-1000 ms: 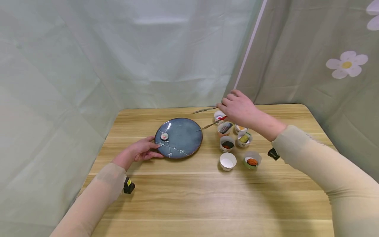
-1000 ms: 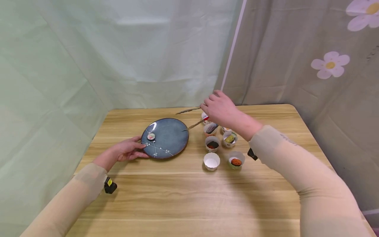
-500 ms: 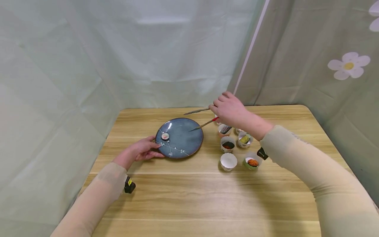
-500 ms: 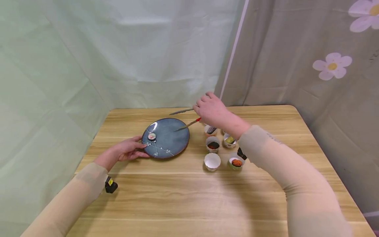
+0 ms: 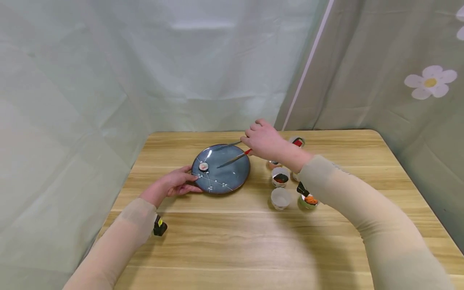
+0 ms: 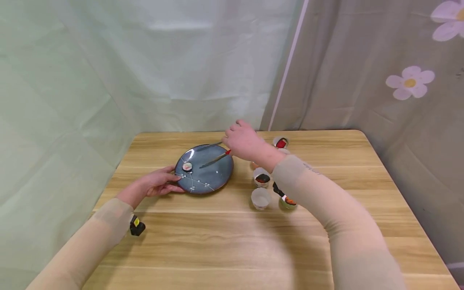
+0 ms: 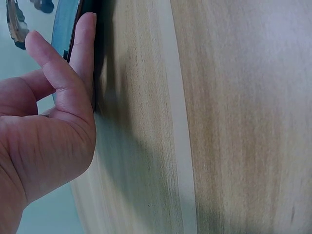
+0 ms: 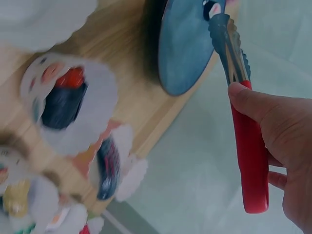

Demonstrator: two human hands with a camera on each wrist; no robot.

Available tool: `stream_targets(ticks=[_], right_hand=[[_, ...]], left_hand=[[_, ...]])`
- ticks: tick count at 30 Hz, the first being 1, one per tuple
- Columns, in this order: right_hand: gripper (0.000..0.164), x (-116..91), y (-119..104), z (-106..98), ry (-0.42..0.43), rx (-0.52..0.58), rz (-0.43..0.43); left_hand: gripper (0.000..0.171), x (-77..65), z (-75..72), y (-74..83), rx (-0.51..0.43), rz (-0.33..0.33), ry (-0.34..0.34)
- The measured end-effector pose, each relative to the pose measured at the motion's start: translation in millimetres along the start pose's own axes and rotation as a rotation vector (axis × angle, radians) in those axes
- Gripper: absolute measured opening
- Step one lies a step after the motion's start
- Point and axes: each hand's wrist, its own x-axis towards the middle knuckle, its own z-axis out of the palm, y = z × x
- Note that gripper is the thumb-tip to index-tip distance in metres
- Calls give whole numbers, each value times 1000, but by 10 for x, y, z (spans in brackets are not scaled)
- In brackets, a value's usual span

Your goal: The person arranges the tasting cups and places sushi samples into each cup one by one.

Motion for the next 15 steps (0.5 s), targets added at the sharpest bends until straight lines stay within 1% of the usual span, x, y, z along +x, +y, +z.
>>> stream_targets(ticks=[8,15], right_hand=[[46,240,-167,52,-130,55,8],[47,352,-259,76,-184,43,16]], left_hand=[[77,17,24,1,-7,-5,4],[76,19,36,1,-14,-4,-6]])
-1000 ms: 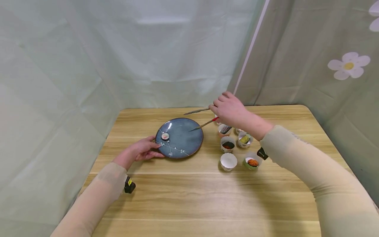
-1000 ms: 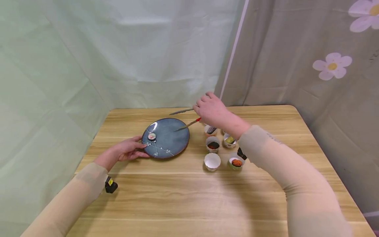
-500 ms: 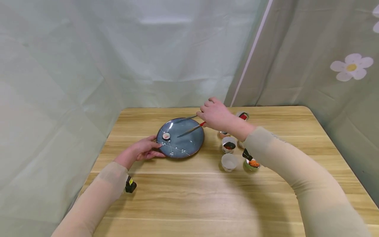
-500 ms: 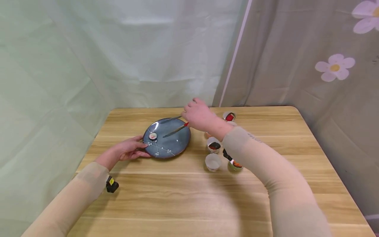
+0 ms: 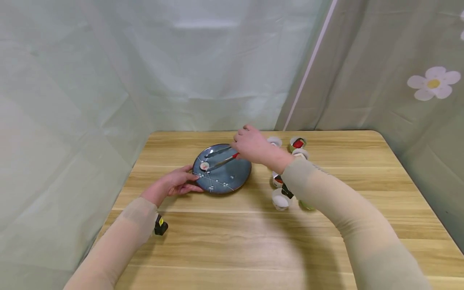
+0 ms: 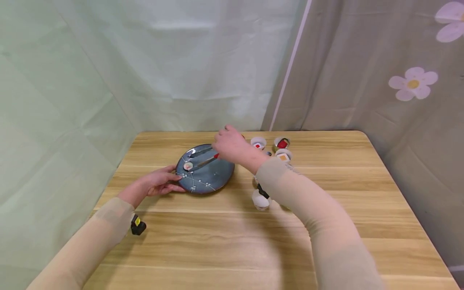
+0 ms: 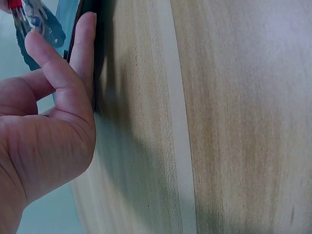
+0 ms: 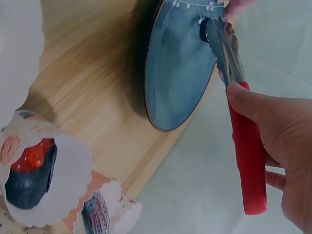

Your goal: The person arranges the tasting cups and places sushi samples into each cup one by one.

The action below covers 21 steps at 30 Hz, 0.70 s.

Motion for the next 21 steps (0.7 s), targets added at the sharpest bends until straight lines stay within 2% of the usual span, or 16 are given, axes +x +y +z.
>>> stream_targets(ticks=[10,21], right_hand=[[45,78,-47,38,3,11,-7],[41,144,-73,46,-36,39,-12]], left_hand=[[77,-15,29,18,-9,-13,1],[76,-6,24,17,-12,-18,6]])
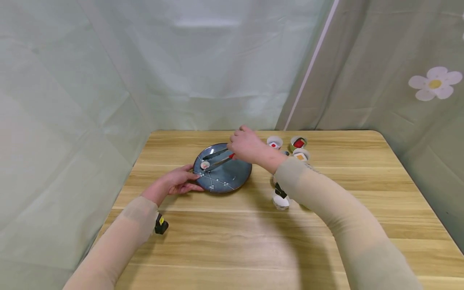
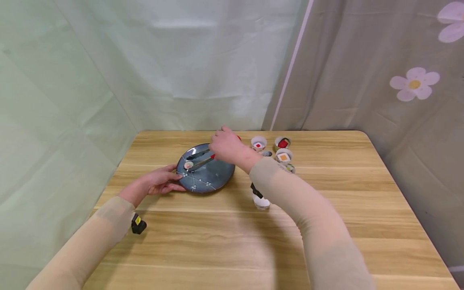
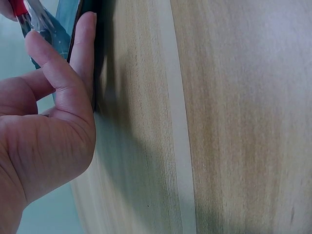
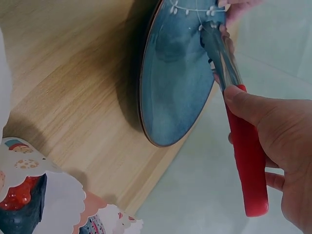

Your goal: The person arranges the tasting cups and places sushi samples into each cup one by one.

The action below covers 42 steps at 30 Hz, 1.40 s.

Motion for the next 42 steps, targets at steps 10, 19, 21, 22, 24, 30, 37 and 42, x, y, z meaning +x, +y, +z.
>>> stream_targets(ticks=[10,19,21,22,24,30,37,42], right_hand=[[37,-3,4,5,-5,23,3],[38,3,0,12,-37,34,5],[37,0,-3,12,-43,37,3],[36,-1,-5,13,-44,39,2],[36,-1,-10,14,-51,44,3],[35,6,-23,15,-56,42,6],[37,-3,-15,31,-25,49,5],[36,-27,8,38,11,51,-4]], left_hand=[[77,7,-4,1,1,5,-2],[77,-11,-1,12,-5,-2,4],[77,-17,6,14,1,-1,0],[77,-21,11,16,3,-1,0],[77,-27,16,19,8,0,-2],[77,-37,14,24,8,-3,-3],[77,-21,-1,19,5,-1,-2],[77,-14,2,16,4,1,0]])
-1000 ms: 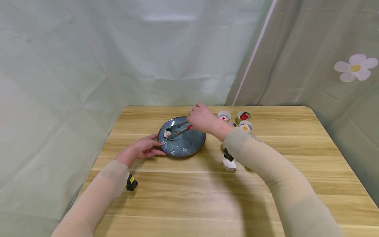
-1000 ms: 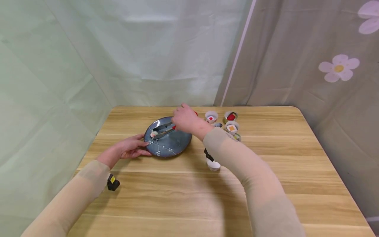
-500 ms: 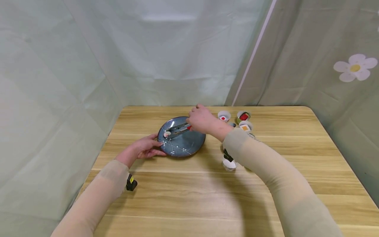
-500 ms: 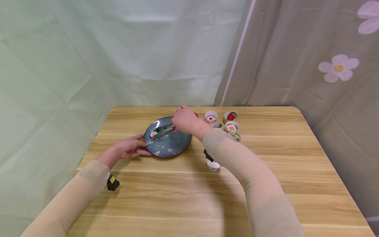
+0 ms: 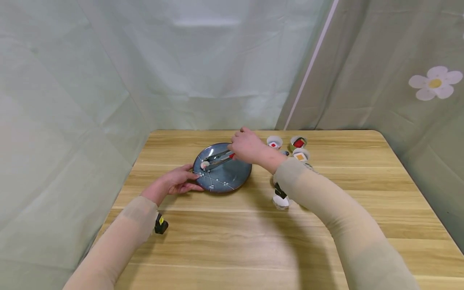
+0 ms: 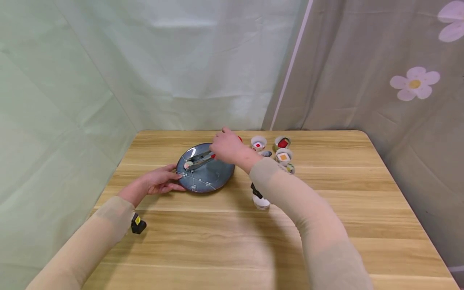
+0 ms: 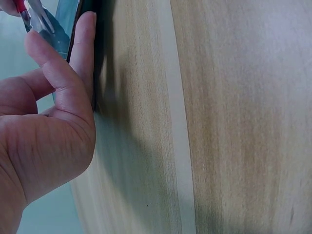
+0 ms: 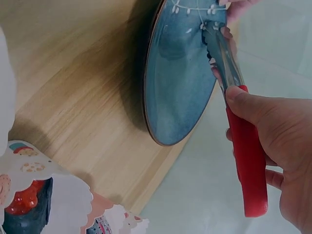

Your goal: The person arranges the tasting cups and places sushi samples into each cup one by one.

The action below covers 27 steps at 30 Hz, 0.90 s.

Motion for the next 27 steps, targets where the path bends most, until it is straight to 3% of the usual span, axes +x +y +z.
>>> stream_targets(ticks=[8,16,27], right_hand=[[42,-78,67,-45,11,4,13],[35,-229,203,-83,103,-29,11],[35,-521,379,-246,163,-58,-8]], left_hand=[[76,-5,18,-7,1,6,-2],[77,8,6,5,2,8,-12],[78,-26,-21,9,15,11,-6]])
